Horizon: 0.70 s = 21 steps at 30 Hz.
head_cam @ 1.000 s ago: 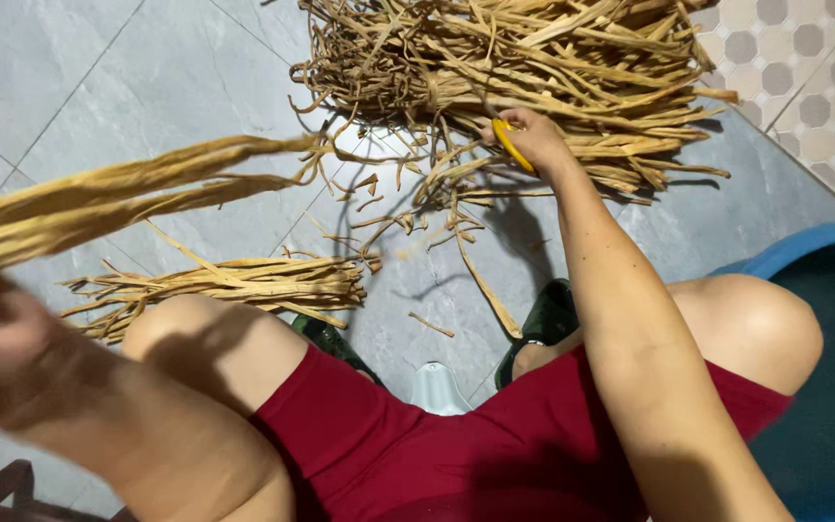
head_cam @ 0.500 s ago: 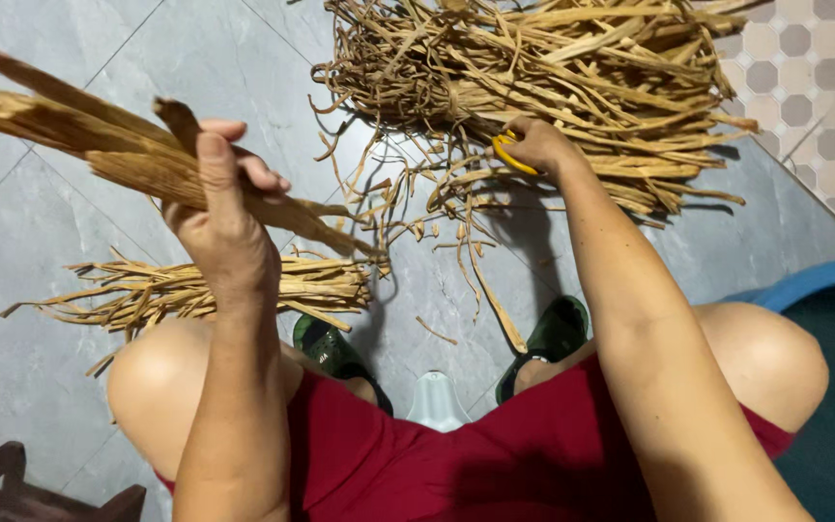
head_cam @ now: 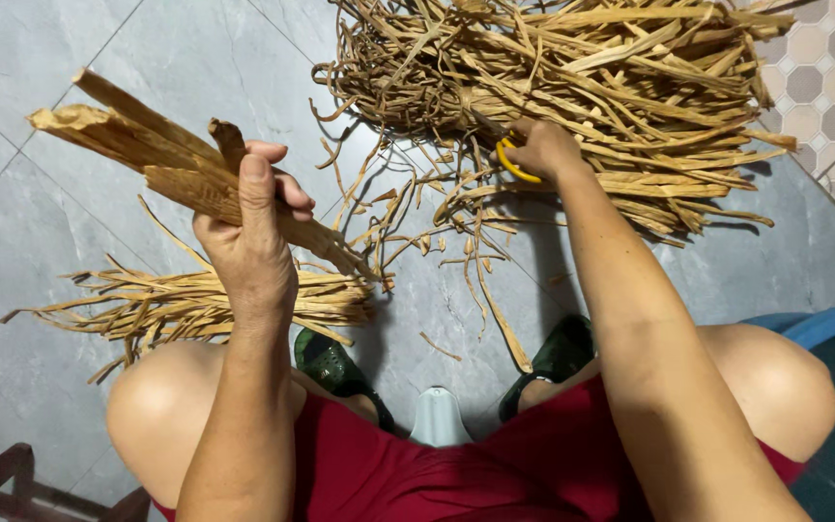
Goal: The person sits on the floor and uses yellow-handled scissors to trim and split dried plant stems, cutting off hard end sections and discarding trimmings onto the floor. They process the stalks one at a time, setting trimmed pieces aside and pulling new stems from a pile.
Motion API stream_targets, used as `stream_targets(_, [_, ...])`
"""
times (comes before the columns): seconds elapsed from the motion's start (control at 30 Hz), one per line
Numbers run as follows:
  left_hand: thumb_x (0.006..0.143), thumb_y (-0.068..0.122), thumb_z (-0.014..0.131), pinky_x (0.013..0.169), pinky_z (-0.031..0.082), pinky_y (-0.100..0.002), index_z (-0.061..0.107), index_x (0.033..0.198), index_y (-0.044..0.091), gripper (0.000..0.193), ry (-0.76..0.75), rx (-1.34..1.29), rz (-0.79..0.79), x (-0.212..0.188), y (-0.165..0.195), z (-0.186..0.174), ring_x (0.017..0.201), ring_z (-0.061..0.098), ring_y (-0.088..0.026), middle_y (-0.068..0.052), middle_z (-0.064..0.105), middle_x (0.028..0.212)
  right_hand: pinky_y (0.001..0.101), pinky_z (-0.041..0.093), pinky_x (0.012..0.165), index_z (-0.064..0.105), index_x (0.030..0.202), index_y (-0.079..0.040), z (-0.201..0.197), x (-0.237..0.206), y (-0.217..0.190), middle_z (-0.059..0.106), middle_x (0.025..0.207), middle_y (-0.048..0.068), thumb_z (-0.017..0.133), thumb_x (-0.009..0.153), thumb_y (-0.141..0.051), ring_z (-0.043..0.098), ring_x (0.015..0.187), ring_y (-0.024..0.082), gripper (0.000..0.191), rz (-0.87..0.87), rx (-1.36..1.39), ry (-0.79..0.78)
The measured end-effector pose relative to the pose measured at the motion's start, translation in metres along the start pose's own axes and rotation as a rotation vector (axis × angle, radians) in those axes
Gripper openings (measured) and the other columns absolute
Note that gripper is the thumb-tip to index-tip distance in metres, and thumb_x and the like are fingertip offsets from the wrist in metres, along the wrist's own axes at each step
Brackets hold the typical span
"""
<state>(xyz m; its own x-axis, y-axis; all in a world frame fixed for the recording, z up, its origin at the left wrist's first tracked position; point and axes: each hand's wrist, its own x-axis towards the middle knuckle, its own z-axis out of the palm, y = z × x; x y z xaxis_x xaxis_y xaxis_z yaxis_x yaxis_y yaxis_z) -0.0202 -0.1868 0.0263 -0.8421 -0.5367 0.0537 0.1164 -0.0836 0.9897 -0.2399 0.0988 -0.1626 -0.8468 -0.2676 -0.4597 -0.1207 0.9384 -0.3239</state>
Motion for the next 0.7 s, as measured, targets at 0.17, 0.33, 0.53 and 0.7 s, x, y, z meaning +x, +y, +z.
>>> stream_targets(0.17, [0.112, 0.032, 0.061, 0.068, 0.051, -0.025, 0.068, 0.117, 0.002, 0.032, -0.002, 0.011, -0.035, 0.011, -0.006, 0.004, 0.073, 0.060, -0.010, -0.001, 0.063, 0.081, 0.0486, 0.053, 0.096, 0.063, 0.142, -0.033, -0.001, 0.008, 0.012, 0.071, 0.124, 0.018, 0.075, 0.085, -0.049, 0.066, 0.114, 0.037, 0.061, -0.072, -0.141, -0.013])
stream_targets(0.33, [0.112, 0.033, 0.060, 0.067, 0.050, -0.024, 0.067, 0.118, 0.002, 0.032, -0.042, 0.006, -0.040, 0.016, -0.010, 0.012, 0.073, 0.060, -0.010, -0.001, 0.063, 0.082, 0.0494, 0.052, 0.094, 0.061, 0.140, -0.034, 0.000, 0.016, 0.013, 0.071, 0.121, 0.016, 0.074, 0.086, -0.050, 0.065, 0.113, 0.036, 0.059, -0.069, -0.112, -0.027])
stream_targets(0.53, [0.112, 0.032, 0.061, 0.068, 0.050, -0.024, 0.067, 0.118, 0.002, 0.031, -0.044, -0.007, -0.060, 0.016, -0.013, 0.017, 0.073, 0.059, -0.010, -0.002, 0.063, 0.082, 0.0504, 0.052, 0.093, 0.061, 0.141, -0.034, 0.013, 0.032, 0.017, 0.071, 0.120, 0.018, 0.073, 0.087, -0.048, 0.066, 0.112, 0.037, 0.057, -0.036, -0.117, 0.000])
stream_targets(0.7, [0.112, 0.031, 0.060, 0.067, 0.049, -0.024, 0.067, 0.118, 0.003, 0.029, -0.044, 0.018, -0.072, 0.014, -0.012, 0.018, 0.072, 0.059, -0.009, -0.001, 0.063, 0.082, 0.0509, 0.052, 0.093, 0.065, 0.135, -0.031, 0.020, 0.036, 0.018, 0.071, 0.116, 0.019, 0.074, 0.087, -0.052, 0.065, 0.111, 0.038, 0.053, -0.038, -0.142, 0.013])
